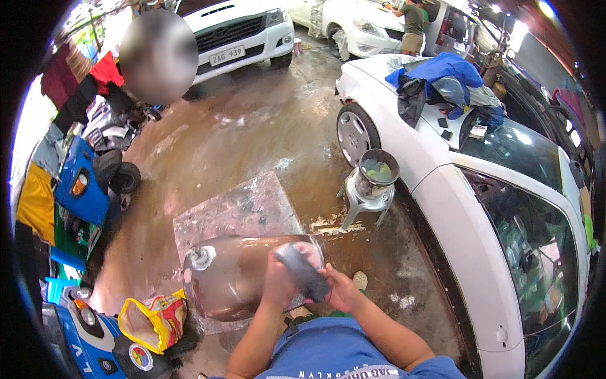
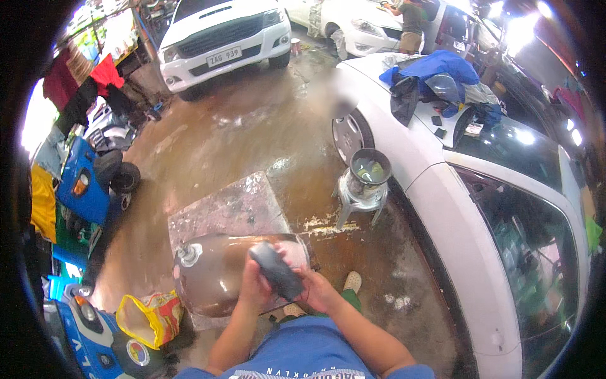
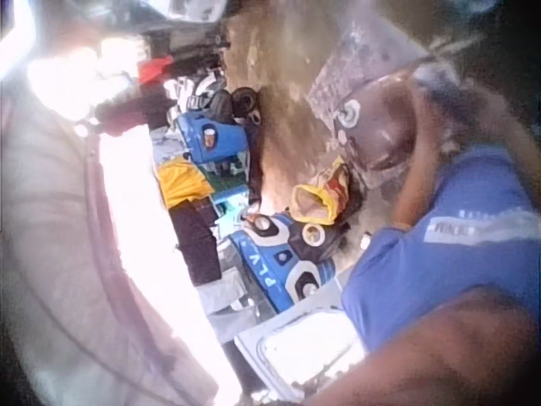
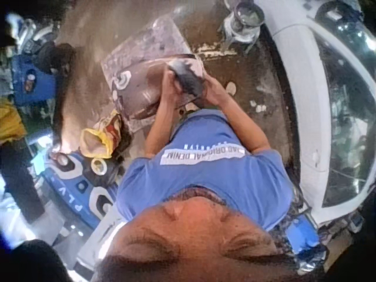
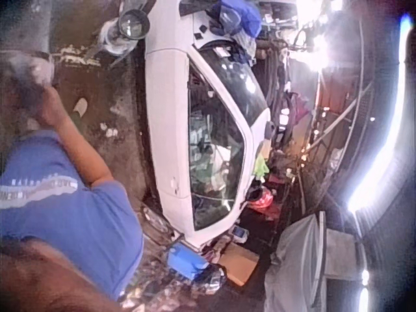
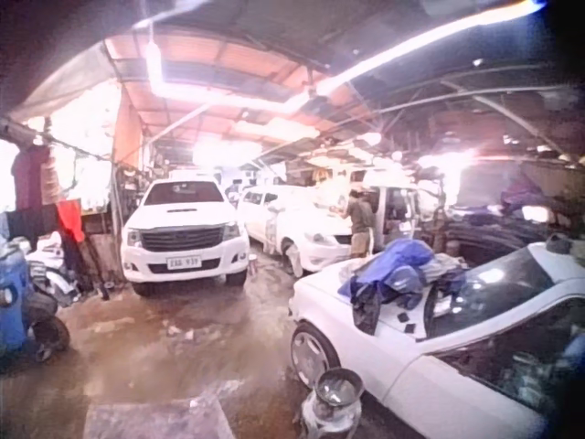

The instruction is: The person sands a brown car part, likely a fender, that is resting on a metal stand. They use a sanding block to smooth the surface, repeatedly dipping it into a bucket of water and wiping the part with a cloth.

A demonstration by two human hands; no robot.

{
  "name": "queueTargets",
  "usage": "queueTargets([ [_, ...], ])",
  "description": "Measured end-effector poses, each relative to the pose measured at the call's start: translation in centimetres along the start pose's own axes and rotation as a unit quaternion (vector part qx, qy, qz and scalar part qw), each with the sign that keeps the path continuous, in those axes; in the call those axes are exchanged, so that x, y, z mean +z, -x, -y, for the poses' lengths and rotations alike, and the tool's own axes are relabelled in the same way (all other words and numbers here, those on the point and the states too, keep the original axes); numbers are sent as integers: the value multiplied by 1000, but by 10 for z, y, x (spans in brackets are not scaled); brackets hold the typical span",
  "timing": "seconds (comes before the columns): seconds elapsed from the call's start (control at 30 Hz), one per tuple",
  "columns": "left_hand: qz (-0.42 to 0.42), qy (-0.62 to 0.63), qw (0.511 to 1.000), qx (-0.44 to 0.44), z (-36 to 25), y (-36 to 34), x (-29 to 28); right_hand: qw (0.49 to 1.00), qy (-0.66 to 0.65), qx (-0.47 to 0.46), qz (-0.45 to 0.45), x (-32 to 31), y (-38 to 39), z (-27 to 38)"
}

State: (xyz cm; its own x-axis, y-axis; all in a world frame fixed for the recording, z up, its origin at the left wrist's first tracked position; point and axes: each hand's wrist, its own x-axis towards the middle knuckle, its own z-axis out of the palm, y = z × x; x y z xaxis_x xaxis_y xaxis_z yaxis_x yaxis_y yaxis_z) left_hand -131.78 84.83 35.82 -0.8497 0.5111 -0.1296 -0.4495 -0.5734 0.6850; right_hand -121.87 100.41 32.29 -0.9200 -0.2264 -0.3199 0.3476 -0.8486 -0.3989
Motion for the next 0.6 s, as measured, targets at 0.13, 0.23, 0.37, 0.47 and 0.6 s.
queueTargets([
  [0.13, 14, 44, 998, -31, -8, -41, -63, 991, 123, -7, -47, -31, 17, 19],
  [0.23, 14, -67, 997, -47, -8, -87, -25, 978, 169, -15, -123, -74, 43, 44],
  [0.37, 73, -433, 899, 12, 50, -196, 47, 959, 166, -44, -224, -145, 83, 83],
  [0.47, 137, -615, 776, -27, 110, -281, 127, 931, 161, -71, -320, -222, 111, 98],
  [0.6, 212, -791, 573, 21, 231, -407, 157, 868, 195, -73, -452, -320, 159, 106],
])
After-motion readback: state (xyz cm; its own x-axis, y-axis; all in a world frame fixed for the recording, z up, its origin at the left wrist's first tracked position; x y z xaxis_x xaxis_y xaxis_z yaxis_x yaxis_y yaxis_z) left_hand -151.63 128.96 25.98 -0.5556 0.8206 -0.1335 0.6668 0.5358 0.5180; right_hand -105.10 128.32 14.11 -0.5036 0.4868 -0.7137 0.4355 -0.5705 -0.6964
